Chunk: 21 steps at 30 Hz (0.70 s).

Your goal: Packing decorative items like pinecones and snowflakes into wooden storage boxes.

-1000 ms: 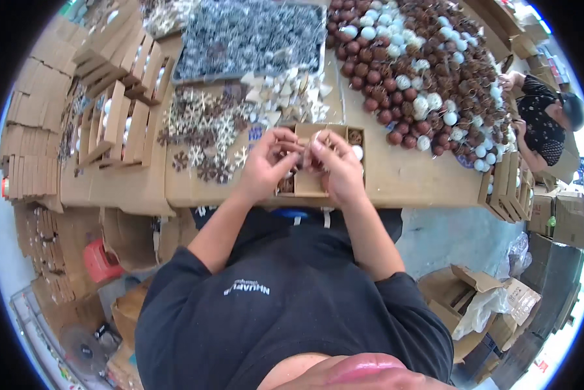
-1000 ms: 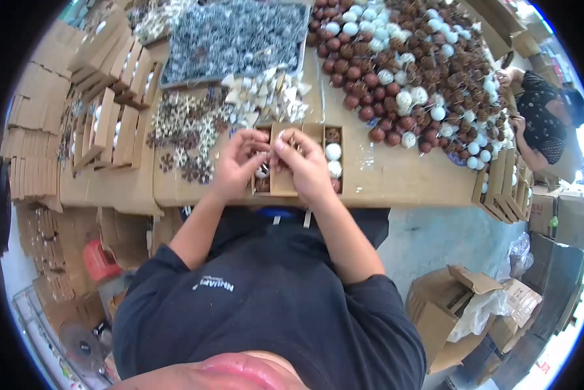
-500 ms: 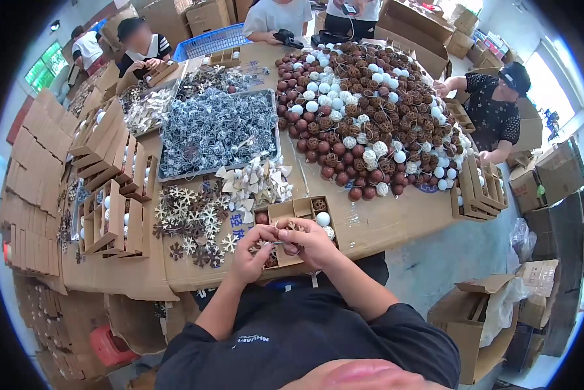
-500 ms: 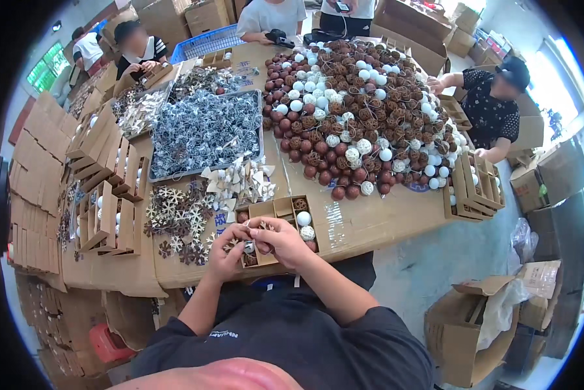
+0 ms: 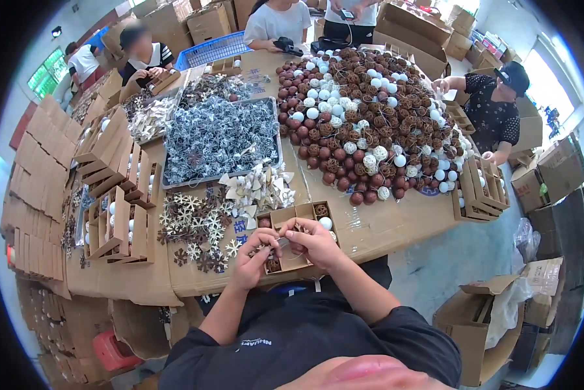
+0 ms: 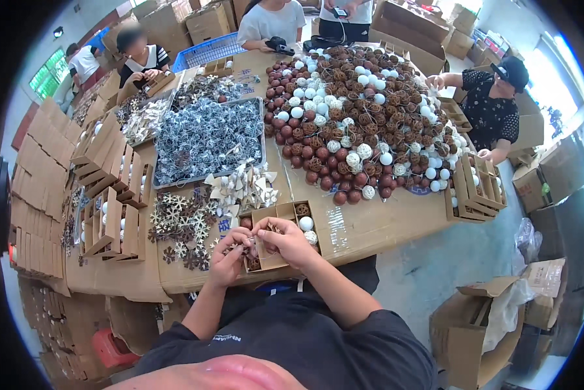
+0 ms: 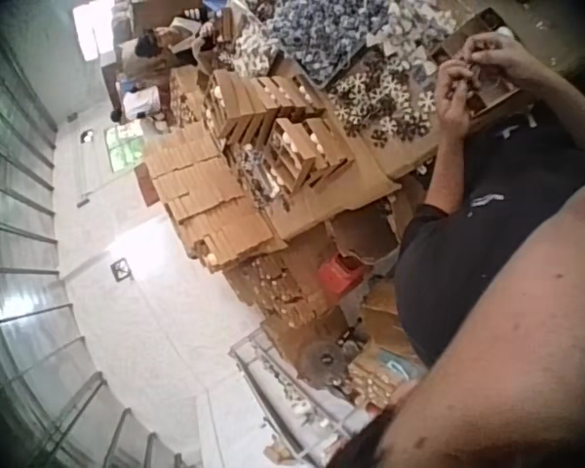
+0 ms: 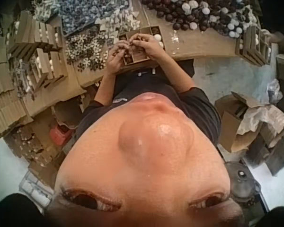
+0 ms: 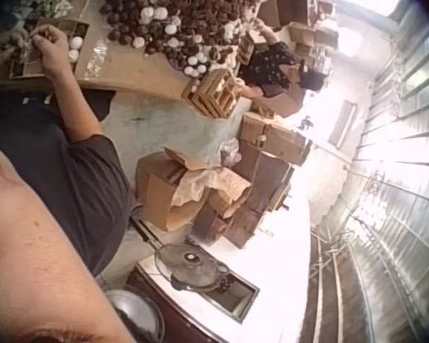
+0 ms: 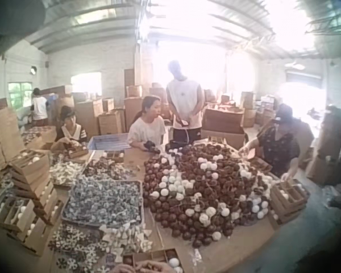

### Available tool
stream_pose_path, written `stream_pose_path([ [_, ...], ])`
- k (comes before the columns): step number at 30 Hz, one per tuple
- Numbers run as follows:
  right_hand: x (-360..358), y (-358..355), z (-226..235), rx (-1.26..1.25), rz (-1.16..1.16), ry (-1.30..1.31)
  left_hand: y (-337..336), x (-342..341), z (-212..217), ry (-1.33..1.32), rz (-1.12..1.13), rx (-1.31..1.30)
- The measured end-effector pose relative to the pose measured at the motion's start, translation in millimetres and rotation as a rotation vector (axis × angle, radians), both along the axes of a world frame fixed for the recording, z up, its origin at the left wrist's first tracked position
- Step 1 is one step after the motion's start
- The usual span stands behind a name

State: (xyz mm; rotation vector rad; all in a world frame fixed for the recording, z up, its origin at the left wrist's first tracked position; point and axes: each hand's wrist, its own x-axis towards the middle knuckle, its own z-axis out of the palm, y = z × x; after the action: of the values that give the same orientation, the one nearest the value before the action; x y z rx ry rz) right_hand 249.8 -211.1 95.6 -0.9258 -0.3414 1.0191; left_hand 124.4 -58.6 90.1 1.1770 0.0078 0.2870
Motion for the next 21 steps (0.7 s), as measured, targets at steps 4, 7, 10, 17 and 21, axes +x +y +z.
stream_pose_path([
  [4, -4, 3, 7, -0.049, 0.034, -0.206, 9, -5, -10, 0.011, -0.320, -0.461],
  [7, -6, 5, 7, -0.056, 0.043, -0.214, 7, -4, -11, 0.059, -0.467, -0.702],
  [10, -6, 5, 3, -0.090, 0.029, -0.218, 5, -4, -4, 0.069, -0.511, -0.589],
  [17, 3, 0, -8, -0.099, -0.129, -0.552, 3, 5, 15, 0.016, -0.345, -0.569],
  [21, -16, -4, 27, -0.253, -0.223, -1.072, 5, 7, 0, 0.137, -0.132, -0.258],
])
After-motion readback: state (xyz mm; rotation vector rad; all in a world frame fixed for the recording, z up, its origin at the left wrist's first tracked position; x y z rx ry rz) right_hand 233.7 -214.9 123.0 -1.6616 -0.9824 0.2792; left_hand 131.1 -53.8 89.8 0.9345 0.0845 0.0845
